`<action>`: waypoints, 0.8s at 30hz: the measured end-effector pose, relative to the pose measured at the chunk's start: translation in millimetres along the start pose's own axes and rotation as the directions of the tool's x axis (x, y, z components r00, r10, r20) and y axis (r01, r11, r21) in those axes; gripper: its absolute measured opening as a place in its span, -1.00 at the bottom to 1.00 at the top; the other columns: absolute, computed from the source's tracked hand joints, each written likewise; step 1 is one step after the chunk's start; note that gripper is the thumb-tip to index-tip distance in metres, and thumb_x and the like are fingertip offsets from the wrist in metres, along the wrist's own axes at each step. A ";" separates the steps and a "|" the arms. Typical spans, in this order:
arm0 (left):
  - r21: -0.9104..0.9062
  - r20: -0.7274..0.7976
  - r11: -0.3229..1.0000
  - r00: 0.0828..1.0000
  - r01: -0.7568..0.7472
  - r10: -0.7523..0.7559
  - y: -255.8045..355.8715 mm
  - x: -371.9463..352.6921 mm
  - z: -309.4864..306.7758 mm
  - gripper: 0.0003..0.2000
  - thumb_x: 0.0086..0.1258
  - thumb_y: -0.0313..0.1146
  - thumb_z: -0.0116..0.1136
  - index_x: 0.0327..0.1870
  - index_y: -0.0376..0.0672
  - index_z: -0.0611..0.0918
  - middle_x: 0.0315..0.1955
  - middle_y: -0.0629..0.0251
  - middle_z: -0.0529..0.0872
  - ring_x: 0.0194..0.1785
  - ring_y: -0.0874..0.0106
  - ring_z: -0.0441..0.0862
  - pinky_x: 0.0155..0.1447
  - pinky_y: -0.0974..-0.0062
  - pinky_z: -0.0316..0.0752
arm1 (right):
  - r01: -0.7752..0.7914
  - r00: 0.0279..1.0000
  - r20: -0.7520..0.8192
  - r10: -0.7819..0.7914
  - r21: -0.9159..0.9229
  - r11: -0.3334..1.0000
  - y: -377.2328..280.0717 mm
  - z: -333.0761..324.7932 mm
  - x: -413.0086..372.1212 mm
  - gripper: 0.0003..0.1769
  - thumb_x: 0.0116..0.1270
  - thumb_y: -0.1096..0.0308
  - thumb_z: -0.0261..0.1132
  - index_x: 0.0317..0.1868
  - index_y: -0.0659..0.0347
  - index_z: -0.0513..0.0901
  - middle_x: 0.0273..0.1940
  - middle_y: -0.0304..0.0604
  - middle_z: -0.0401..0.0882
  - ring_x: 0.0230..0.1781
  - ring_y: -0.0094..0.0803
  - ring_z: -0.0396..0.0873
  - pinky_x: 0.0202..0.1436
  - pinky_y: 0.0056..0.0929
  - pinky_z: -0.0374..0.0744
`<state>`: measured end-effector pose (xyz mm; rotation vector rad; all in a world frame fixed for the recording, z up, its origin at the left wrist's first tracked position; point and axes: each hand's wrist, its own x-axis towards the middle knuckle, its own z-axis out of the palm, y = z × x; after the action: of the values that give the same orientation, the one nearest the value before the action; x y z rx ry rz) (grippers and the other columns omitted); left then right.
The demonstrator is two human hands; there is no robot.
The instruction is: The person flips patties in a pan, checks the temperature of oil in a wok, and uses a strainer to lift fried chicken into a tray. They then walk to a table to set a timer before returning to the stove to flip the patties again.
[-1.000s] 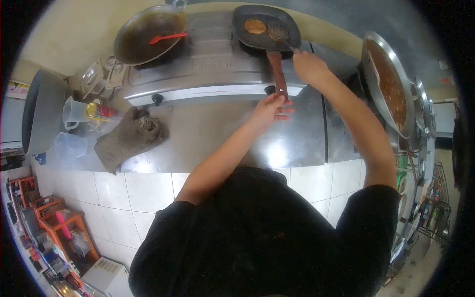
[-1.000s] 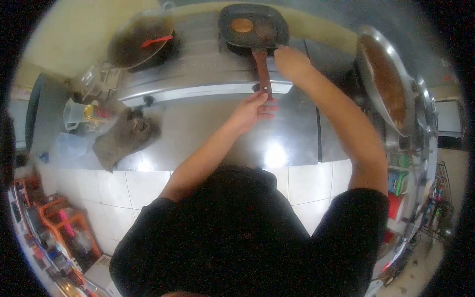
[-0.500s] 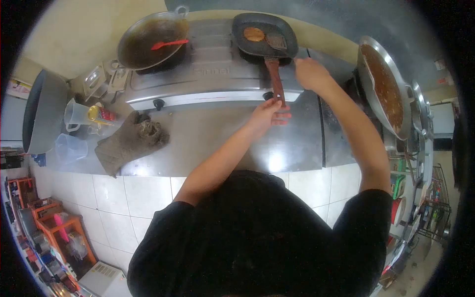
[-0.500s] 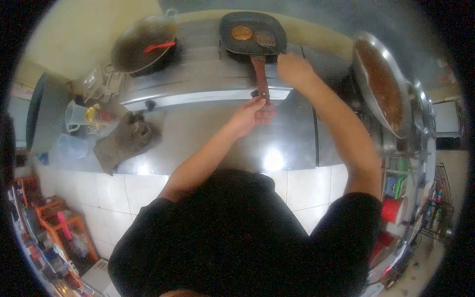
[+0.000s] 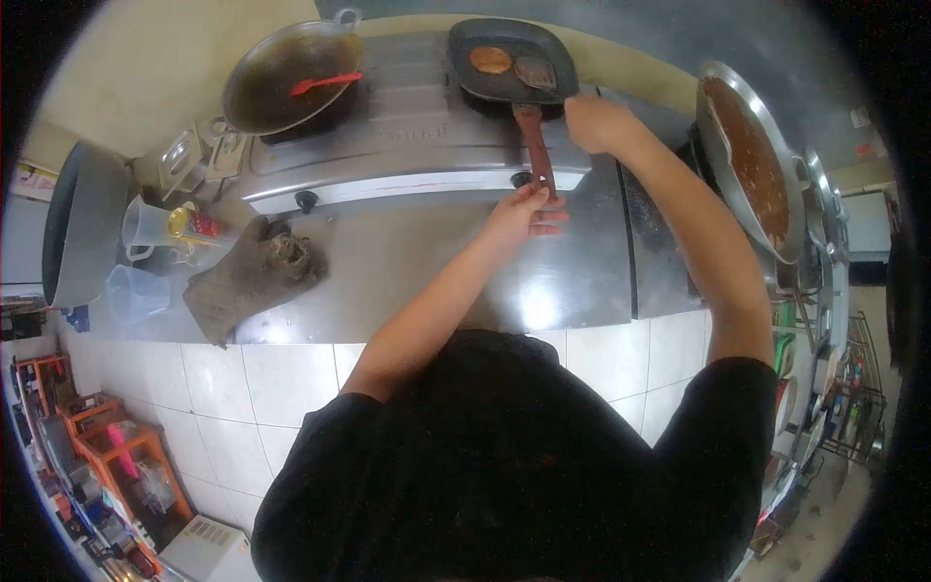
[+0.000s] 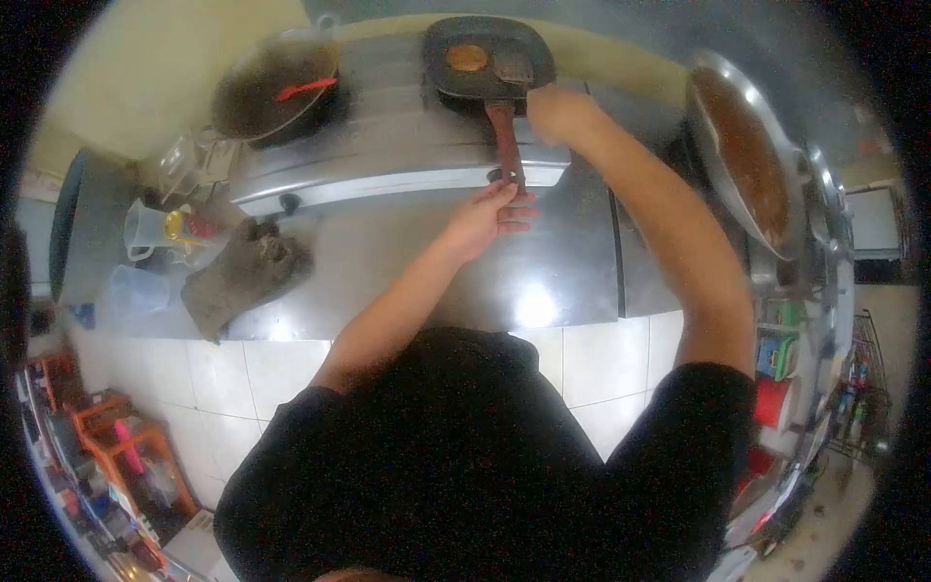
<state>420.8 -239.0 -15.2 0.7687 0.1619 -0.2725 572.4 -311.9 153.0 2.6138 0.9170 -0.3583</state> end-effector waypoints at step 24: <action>0.001 0.010 1.000 1.000 0.028 -0.028 3.1 -1.0 -4.7 -0.61 0.54 -0.14 0.04 0.22 -0.18 0.40 0.08 0.14 0.59 0.09 0.22 0.64 0.06 0.23 0.61 | 0.083 0.980 -0.186 -0.069 0.068 0.994 -43.3 0.1 15.2 -0.70 0.35 0.38 0.11 -0.05 0.34 0.67 -0.09 0.18 0.69 -0.05 0.04 0.69 0.00 -0.09 0.65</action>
<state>420.5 -233.4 -16.2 0.7662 0.1634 -0.3032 556.3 -271.9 137.4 2.7213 1.0854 -0.1752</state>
